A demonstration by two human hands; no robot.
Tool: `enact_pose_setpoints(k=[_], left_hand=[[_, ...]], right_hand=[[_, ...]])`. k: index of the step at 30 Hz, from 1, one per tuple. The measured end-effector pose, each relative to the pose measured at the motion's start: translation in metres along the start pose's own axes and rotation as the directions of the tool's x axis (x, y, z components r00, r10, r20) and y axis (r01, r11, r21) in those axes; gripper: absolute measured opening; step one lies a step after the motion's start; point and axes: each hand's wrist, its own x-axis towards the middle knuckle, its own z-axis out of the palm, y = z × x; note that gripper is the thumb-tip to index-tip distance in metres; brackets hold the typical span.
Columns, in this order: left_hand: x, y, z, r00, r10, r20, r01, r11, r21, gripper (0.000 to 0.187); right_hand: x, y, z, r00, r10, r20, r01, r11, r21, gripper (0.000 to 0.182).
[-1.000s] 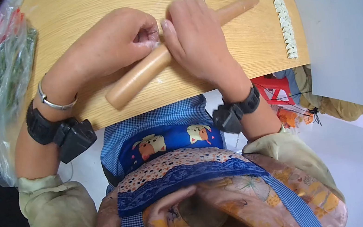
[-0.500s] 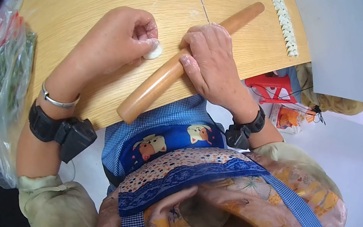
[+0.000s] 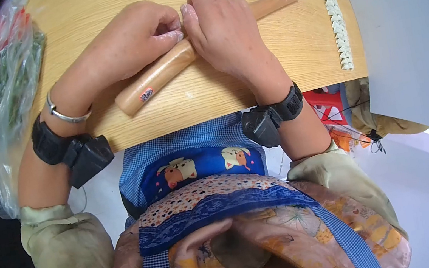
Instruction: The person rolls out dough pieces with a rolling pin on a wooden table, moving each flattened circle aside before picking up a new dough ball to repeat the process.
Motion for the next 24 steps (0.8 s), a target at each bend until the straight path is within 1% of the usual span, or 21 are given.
enact_pose_setpoints(k=[3,5,6,8,9,10,12,14,15,16,17,18,20,21,22,23,24], left_hand=[[0.002,0.0,-0.002,0.999,0.032,-0.002,-0.032,0.999,-0.036,0.02],[0.002,0.008,-0.006,0.997,-0.016,0.076,0.018,1.0,-0.021,0.018],[0.002,0.007,-0.006,0.997,-0.016,0.073,0.018,1.0,-0.022,0.018],[0.003,0.006,-0.004,0.999,-0.019,0.048,0.02,1.0,-0.015,0.017],[0.002,0.008,-0.005,0.999,-0.02,0.045,0.021,1.0,-0.016,0.017],[0.001,0.011,-0.005,0.998,-0.029,0.055,0.03,0.999,-0.017,0.016],[0.0,0.013,-0.005,0.997,-0.036,0.07,0.037,0.999,-0.016,0.015],[0.0,0.011,-0.003,0.992,-0.006,0.127,0.0,0.999,0.045,0.013],[0.001,0.018,-0.004,0.992,-0.004,0.129,-0.002,0.999,0.046,0.013],[0.0,0.025,-0.004,0.972,-0.134,0.192,0.154,0.984,-0.091,0.013],[-0.001,0.03,-0.004,0.929,-0.251,0.271,0.313,0.925,-0.215,0.013],[-0.002,0.03,-0.003,0.93,-0.252,0.269,0.313,0.925,-0.215,0.013],[-0.002,0.03,-0.002,0.938,-0.274,0.211,0.313,0.933,-0.179,0.015],[-0.003,0.027,0.0,0.938,-0.274,0.212,0.314,0.932,-0.181,0.015],[-0.003,0.022,0.002,0.979,-0.182,0.097,0.189,0.979,-0.074,0.016],[-0.004,0.018,0.004,0.997,-0.071,-0.007,0.071,0.996,0.048,0.018],[-0.004,0.017,0.003,0.997,-0.072,-0.006,0.072,0.996,0.047,0.018]], right_hand=[[-0.008,-0.003,-0.007,0.999,0.029,0.019,-0.03,0.999,0.014,0.025],[-0.027,-0.007,-0.02,0.996,0.033,0.078,-0.035,0.999,0.029,0.028],[-0.037,-0.008,-0.026,0.996,0.031,0.079,-0.033,0.999,0.028,0.028],[-0.059,-0.007,-0.036,0.996,-0.04,0.077,0.035,0.997,0.062,0.033],[-0.068,-0.005,-0.041,0.991,-0.031,0.132,0.023,0.998,0.062,0.043],[-0.075,-0.006,-0.044,0.991,-0.032,0.133,0.024,0.998,0.062,0.043],[-0.084,-0.007,-0.047,0.992,-0.03,0.122,0.027,0.999,0.027,0.049],[-0.087,-0.007,-0.047,0.992,-0.024,0.128,0.021,0.999,0.027,0.051],[-0.087,-0.007,-0.047,0.99,-0.027,0.137,0.023,0.999,0.029,0.053],[-0.086,-0.007,-0.047,0.99,-0.026,0.136,0.023,0.999,0.029,0.053],[-0.085,-0.007,-0.047,0.99,-0.04,0.134,0.035,0.999,0.036,0.053],[-0.084,-0.006,-0.047,0.99,-0.054,0.132,0.049,0.998,0.044,0.054],[-0.078,-0.005,-0.047,0.988,-0.072,0.134,0.066,0.997,0.048,0.054],[-0.074,-0.005,-0.047,0.987,-0.086,0.134,0.08,0.996,0.051,0.054],[-0.069,-0.004,-0.046,0.987,-0.085,0.136,0.079,0.996,0.051,0.054],[-0.063,-0.004,-0.045,0.986,-0.087,0.143,0.08,0.995,0.054,0.053],[-0.057,-0.003,-0.043,0.985,-0.089,0.151,0.081,0.995,0.058,0.051]])
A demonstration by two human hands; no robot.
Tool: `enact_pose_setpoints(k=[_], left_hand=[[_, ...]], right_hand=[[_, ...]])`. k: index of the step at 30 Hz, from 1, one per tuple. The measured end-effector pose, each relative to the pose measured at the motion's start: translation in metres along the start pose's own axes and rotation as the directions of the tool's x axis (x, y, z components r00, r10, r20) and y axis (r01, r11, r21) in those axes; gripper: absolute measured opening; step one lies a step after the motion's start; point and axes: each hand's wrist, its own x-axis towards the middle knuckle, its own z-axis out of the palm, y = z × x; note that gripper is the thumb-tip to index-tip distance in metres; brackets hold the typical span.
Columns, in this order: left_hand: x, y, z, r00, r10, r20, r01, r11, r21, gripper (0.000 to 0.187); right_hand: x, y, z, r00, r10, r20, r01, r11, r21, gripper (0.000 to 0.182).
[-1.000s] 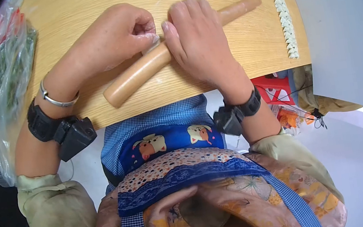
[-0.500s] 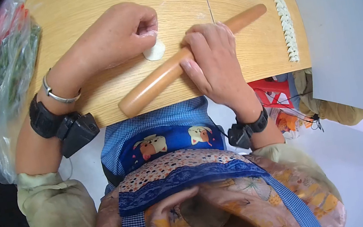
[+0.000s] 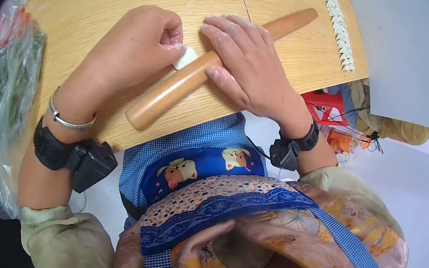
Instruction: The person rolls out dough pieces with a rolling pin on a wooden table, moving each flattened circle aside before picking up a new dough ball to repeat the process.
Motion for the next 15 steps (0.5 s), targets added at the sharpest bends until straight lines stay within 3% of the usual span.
enact_pose_setpoints(k=[2,9,15], left_hand=[[0.001,-0.003,-0.002,0.999,-0.016,0.038,0.019,0.997,-0.076,0.019],[0.005,-0.009,-0.008,0.999,-0.042,0.011,0.042,0.996,-0.079,0.018],[0.007,-0.008,-0.008,0.997,0.006,0.078,-0.002,0.999,-0.051,0.017]], right_hand=[[0.011,0.004,0.007,1.0,0.0,-0.028,0.0,1.0,-0.002,0.049],[0.045,0.013,0.028,0.99,-0.005,-0.144,-0.003,0.998,-0.055,0.042],[-0.002,0.003,0.005,0.999,0.012,-0.035,-0.013,1.0,-0.014,0.051]])
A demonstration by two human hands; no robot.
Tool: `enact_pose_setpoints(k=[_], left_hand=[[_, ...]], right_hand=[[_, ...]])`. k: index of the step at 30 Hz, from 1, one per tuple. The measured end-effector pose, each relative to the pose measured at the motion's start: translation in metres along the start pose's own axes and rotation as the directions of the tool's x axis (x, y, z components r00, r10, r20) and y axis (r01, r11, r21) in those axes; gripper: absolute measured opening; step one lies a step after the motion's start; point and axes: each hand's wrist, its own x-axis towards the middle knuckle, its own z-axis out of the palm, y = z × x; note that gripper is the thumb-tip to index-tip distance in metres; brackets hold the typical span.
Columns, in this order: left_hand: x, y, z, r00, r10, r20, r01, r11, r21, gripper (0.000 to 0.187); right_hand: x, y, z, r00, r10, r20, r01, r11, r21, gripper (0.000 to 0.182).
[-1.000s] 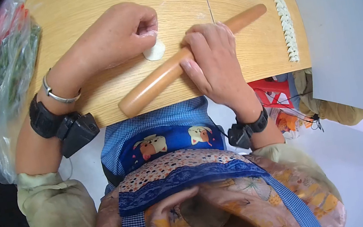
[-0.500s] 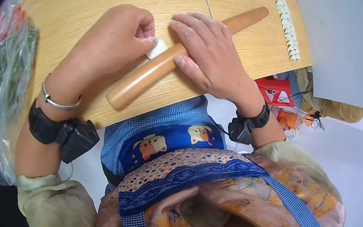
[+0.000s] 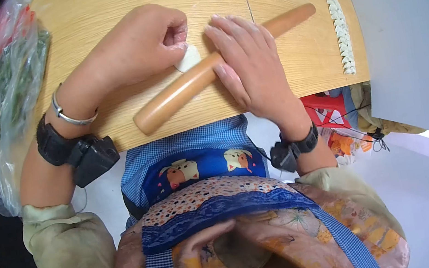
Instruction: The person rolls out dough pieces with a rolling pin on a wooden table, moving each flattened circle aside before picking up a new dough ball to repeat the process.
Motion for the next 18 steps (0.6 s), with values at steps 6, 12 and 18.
enact_pose_setpoints(k=[6,12,18], left_hand=[[-0.001,0.004,0.005,0.99,0.14,-0.029,-0.139,0.99,0.038,0.014],[-0.005,0.01,0.009,0.994,0.098,-0.053,-0.093,0.992,0.088,0.015],[-0.006,0.011,0.008,0.999,0.032,0.005,-0.031,0.991,-0.133,0.009]], right_hand=[[-0.028,-0.011,-0.004,0.996,0.084,0.043,-0.083,0.996,-0.015,0.059],[-0.026,-0.011,-0.002,0.996,0.089,0.033,-0.088,0.996,-0.012,0.059],[-0.026,-0.011,-0.002,0.995,0.094,0.038,-0.094,0.995,-0.013,0.059]])
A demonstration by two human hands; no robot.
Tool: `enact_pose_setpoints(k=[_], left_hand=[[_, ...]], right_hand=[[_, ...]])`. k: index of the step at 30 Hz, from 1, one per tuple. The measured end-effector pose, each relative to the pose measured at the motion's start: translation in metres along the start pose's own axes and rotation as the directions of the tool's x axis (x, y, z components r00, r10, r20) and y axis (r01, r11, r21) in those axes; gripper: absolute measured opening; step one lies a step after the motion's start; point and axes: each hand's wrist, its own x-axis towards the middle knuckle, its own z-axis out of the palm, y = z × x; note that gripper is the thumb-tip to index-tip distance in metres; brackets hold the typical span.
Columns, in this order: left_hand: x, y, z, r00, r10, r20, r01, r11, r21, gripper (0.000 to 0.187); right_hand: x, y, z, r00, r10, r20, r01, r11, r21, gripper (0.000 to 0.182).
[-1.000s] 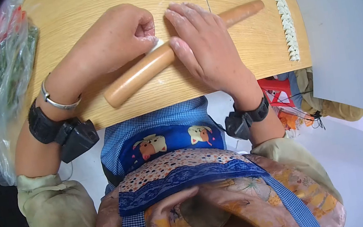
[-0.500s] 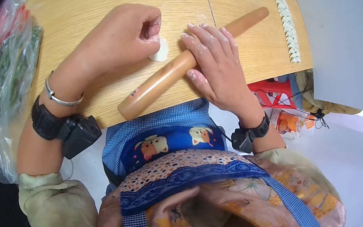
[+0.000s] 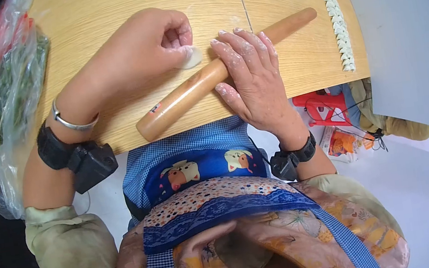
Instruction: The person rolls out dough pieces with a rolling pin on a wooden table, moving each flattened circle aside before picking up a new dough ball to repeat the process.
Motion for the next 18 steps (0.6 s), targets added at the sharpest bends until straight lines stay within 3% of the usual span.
enact_pose_setpoints(k=[3,5,8,10,18], left_hand=[[0.003,-0.007,0.0,0.997,-0.035,-0.062,0.034,0.999,-0.02,0.012],[0.003,-0.006,-0.001,0.994,-0.053,-0.094,0.063,0.992,0.105,0.016],[0.004,-0.007,-0.004,0.994,-0.061,-0.09,0.073,0.989,0.127,0.018],[0.004,-0.008,-0.004,0.994,-0.051,-0.095,0.062,0.991,0.12,0.018],[0.006,-0.016,-0.011,0.992,0.012,-0.124,0.012,0.982,0.189,0.017]], right_hand=[[0.004,0.0,0.0,1.0,-0.016,-0.004,0.016,1.0,-0.01,0.06],[0.01,0.001,-0.001,0.999,-0.033,-0.009,0.032,0.999,-0.015,0.06],[0.029,0.004,-0.001,0.998,-0.056,0.01,0.056,0.998,0.013,0.058],[0.045,0.009,0.003,0.993,-0.117,-0.025,0.118,0.993,0.008,0.054],[0.079,0.016,0.024,0.987,-0.111,-0.117,0.115,0.993,0.024,0.048]])
